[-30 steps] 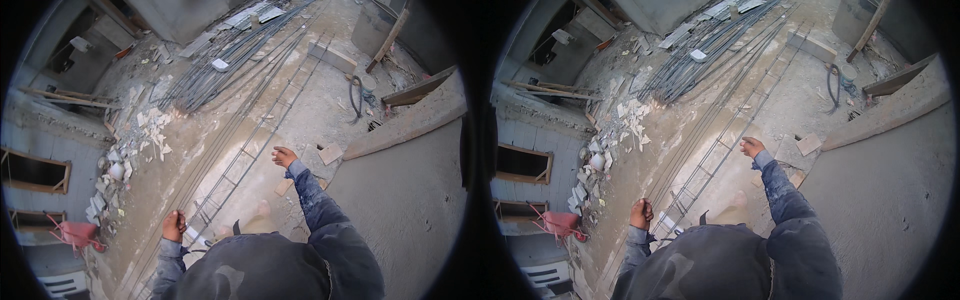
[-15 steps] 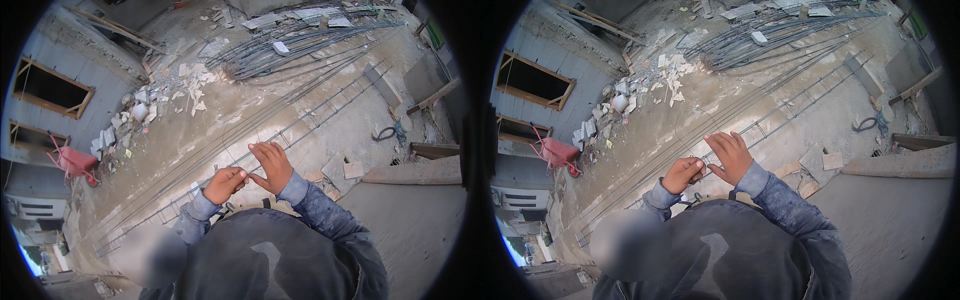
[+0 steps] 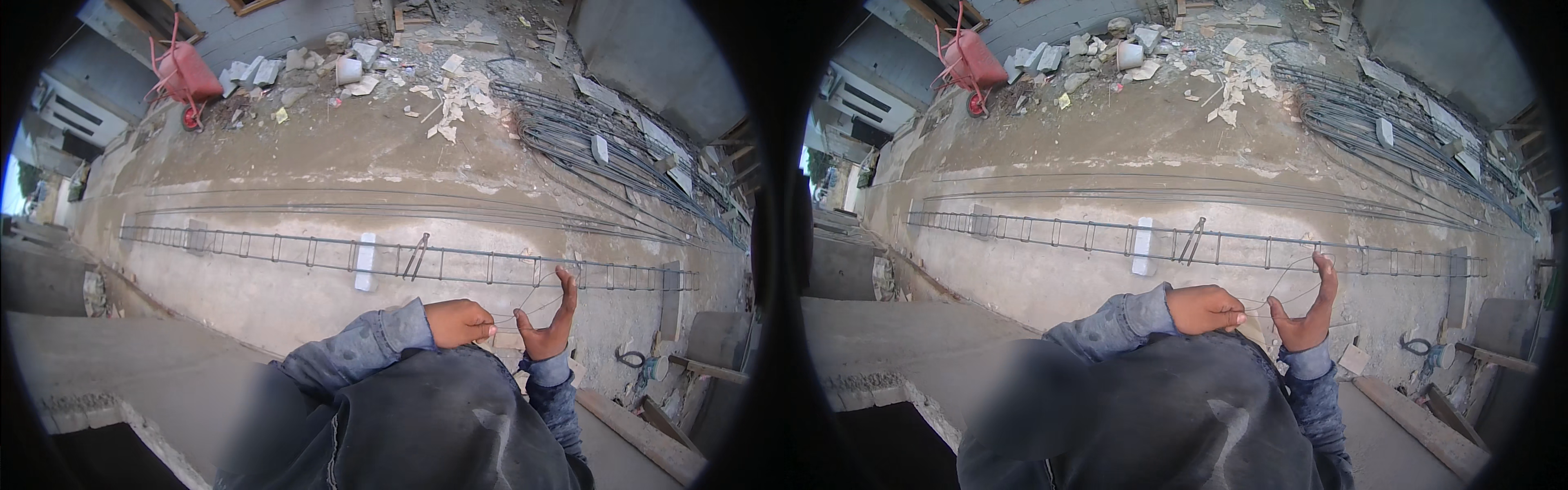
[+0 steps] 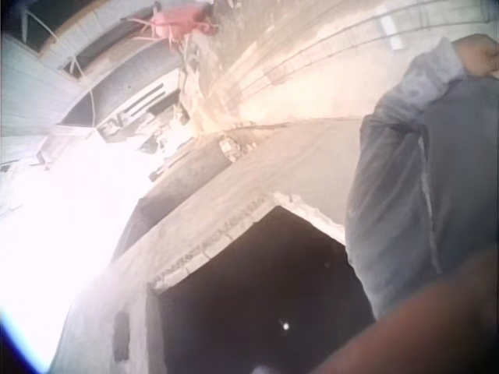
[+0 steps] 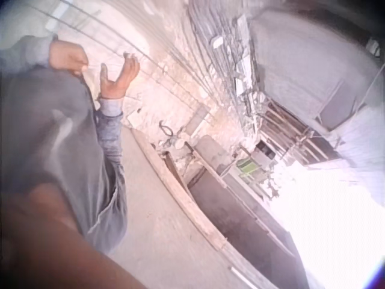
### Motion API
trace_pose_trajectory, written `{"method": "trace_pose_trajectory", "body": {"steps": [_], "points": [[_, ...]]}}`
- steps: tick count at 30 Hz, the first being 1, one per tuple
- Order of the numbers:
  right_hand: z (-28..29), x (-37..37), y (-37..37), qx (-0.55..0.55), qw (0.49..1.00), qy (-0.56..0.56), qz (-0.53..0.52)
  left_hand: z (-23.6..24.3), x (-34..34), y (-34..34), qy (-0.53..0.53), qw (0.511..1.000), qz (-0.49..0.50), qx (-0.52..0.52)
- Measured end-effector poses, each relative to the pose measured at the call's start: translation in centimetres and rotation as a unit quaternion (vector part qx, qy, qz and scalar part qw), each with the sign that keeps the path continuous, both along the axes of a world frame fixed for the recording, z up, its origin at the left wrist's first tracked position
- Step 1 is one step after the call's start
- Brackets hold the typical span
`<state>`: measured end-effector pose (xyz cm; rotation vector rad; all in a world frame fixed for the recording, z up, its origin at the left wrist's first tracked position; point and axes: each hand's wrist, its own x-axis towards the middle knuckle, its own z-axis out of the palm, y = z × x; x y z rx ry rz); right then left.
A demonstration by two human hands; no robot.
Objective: The person uses wire and pliers to secure steel rebar rods together, twisting the wire at various intersections and then picking up a bundle of wire.
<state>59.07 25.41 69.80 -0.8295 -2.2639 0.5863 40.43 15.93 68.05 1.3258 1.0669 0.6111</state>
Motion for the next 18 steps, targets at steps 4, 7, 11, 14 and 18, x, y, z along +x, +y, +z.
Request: {"method": "trace_pose_trajectory", "body": {"steps": [4,7,11,14,18], "points": [[-3.1,0.7,-3.2,-0.315,0.936,0.1,0.12,0.1,-3.1,-2.6,-0.034,0.999,0.003,0.015],[-0.8,-2.4,-4.1,-0.214,0.953,0.105,0.188,0.8,-6.4,-4.3,-0.041,0.998,0.024,0.028],[0.9,-4.2,-3.7,-0.217,0.947,-0.082,0.222,-0.1,-9.8,-6.7,0.003,0.997,0.048,0.052],[4.0,-5.4,-4.4,-0.252,0.922,-0.183,0.231,-0.5,-12.6,-8.3,0.049,0.992,0.072,0.09],[7.0,-6.8,-4.4,-0.095,0.922,-0.255,0.275,-0.1,-15.5,-8.7,0.174,0.953,0.099,0.23]]}}
